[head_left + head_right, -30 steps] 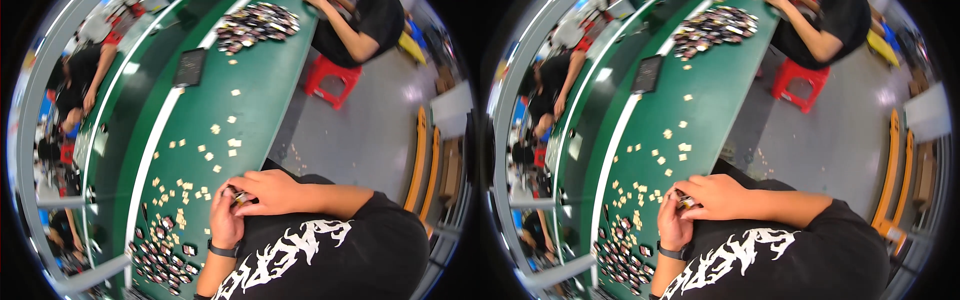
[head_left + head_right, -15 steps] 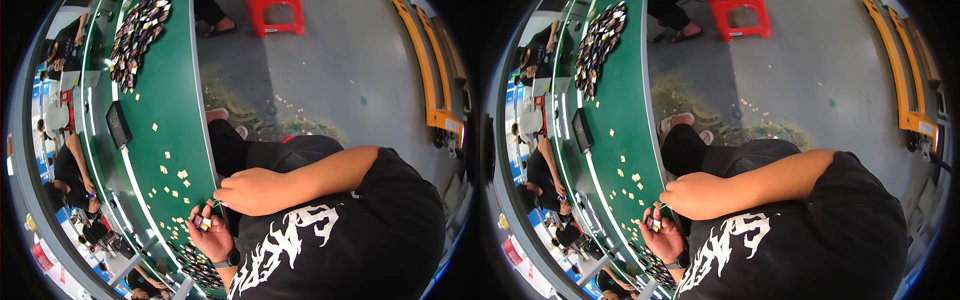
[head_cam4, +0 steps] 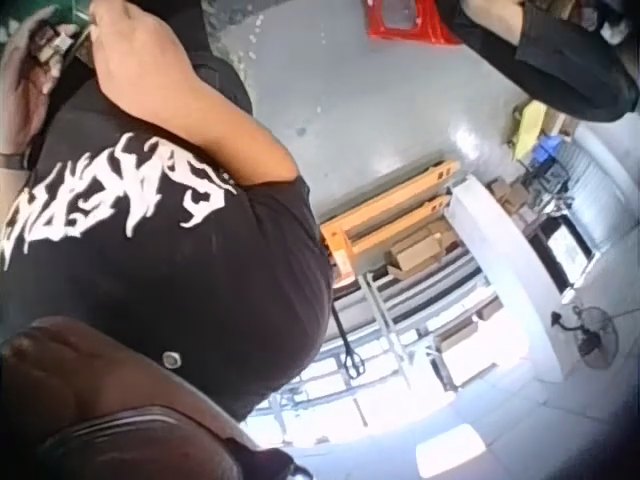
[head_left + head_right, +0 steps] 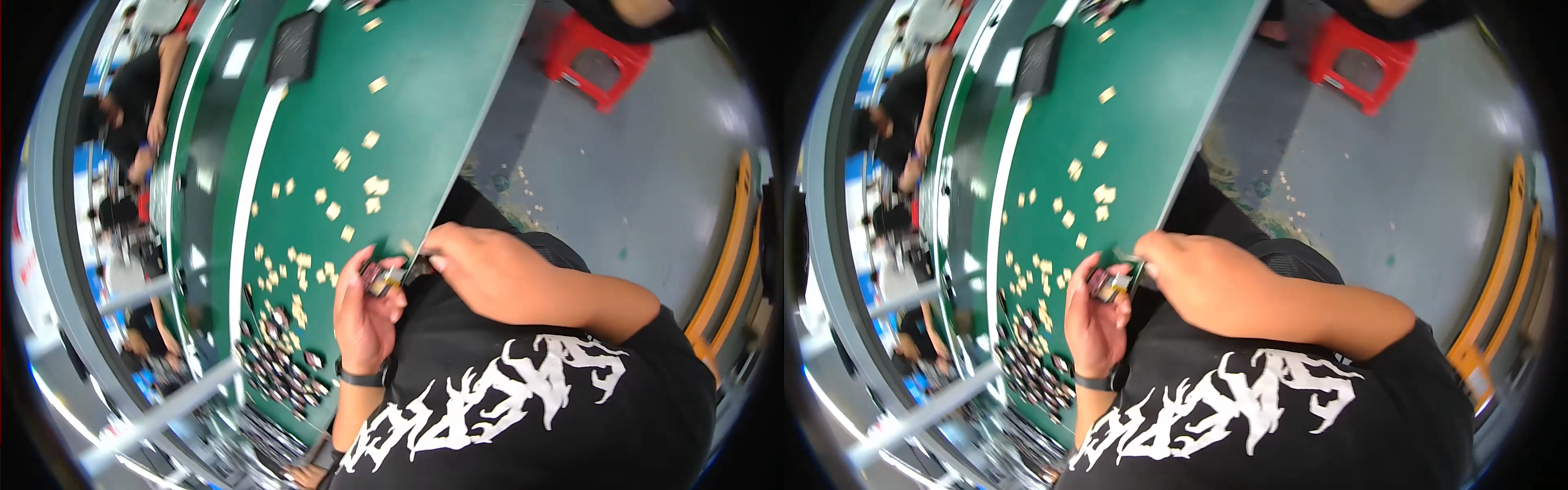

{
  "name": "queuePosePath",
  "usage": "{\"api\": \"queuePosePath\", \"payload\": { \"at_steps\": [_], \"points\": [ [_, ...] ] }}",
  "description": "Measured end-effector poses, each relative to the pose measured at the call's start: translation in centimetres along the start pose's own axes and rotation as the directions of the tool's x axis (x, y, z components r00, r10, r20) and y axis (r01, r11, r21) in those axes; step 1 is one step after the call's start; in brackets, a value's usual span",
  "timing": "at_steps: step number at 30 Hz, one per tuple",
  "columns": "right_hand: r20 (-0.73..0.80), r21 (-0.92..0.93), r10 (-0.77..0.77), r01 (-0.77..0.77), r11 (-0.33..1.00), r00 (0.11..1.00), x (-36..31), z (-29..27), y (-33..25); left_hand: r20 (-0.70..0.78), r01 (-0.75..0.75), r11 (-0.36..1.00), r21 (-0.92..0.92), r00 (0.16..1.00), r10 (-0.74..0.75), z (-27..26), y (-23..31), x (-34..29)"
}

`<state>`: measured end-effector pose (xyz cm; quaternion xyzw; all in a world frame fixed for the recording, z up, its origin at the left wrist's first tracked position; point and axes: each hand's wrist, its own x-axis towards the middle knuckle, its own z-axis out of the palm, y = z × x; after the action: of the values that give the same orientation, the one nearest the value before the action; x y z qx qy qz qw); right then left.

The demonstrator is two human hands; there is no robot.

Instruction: Assemble components into a digital watch housing using tweezers and small parts.

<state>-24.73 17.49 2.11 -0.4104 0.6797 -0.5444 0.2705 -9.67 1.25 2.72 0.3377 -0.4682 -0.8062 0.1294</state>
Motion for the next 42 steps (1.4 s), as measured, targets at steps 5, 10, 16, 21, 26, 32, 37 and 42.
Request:
{"api": "queuePosePath", "payload": {
  "at_steps": [5,10,16,21,26,32,37,42],
  "points": [
    [0.178,0.141,0.205,-0.231,0.963,0.962,1.4,0.6,-1.0,0.019,-0.026,1.000,-0.017,0.999,0.026,-1.3,-0.2,-0.7],
    [0.393,0.276,0.374,-0.496,0.824,0.840,2.5,2.4,-2.1,0.120,-0.018,0.985,-0.171,0.992,0.038,-3.1,-0.8,-1.0],
    [0.514,0.333,0.508,-0.706,0.625,0.691,2.9,3.1,-3.6,-0.008,-0.121,0.953,-0.276,0.992,0.124,-2.4,-1.5,-1.3],
    [0.544,0.384,0.498,-0.728,0.568,0.676,2.4,4.4,-3.6,-0.056,-0.247,0.939,-0.240,0.969,0.240,-2.0,-1.5,-1.4],
    [0.537,0.466,0.429,-0.679,0.567,0.726,2.0,5.5,-3.6,-0.085,-0.345,0.911,-0.226,0.938,0.335,-1.4,-0.5,-1.7],
    [0.521,0.506,0.427,-0.670,0.543,0.739,2.4,5.8,-3.7,-0.142,-0.233,0.932,-0.279,0.970,0.200,-1.7,-0.4,-1.4],
    [0.524,0.516,0.455,-0.694,0.502,0.720,2.4,6.2,-3.6,-0.082,-0.217,0.886,-0.409,0.976,0.202,-2.7,-0.6,-1.5],
    [0.378,0.466,0.510,-0.635,0.616,0.772,2.2,5.2,-3.3,-0.057,-0.239,0.872,-0.428,0.970,0.238,-3.5,-1.1,-1.5]
  ]
}}
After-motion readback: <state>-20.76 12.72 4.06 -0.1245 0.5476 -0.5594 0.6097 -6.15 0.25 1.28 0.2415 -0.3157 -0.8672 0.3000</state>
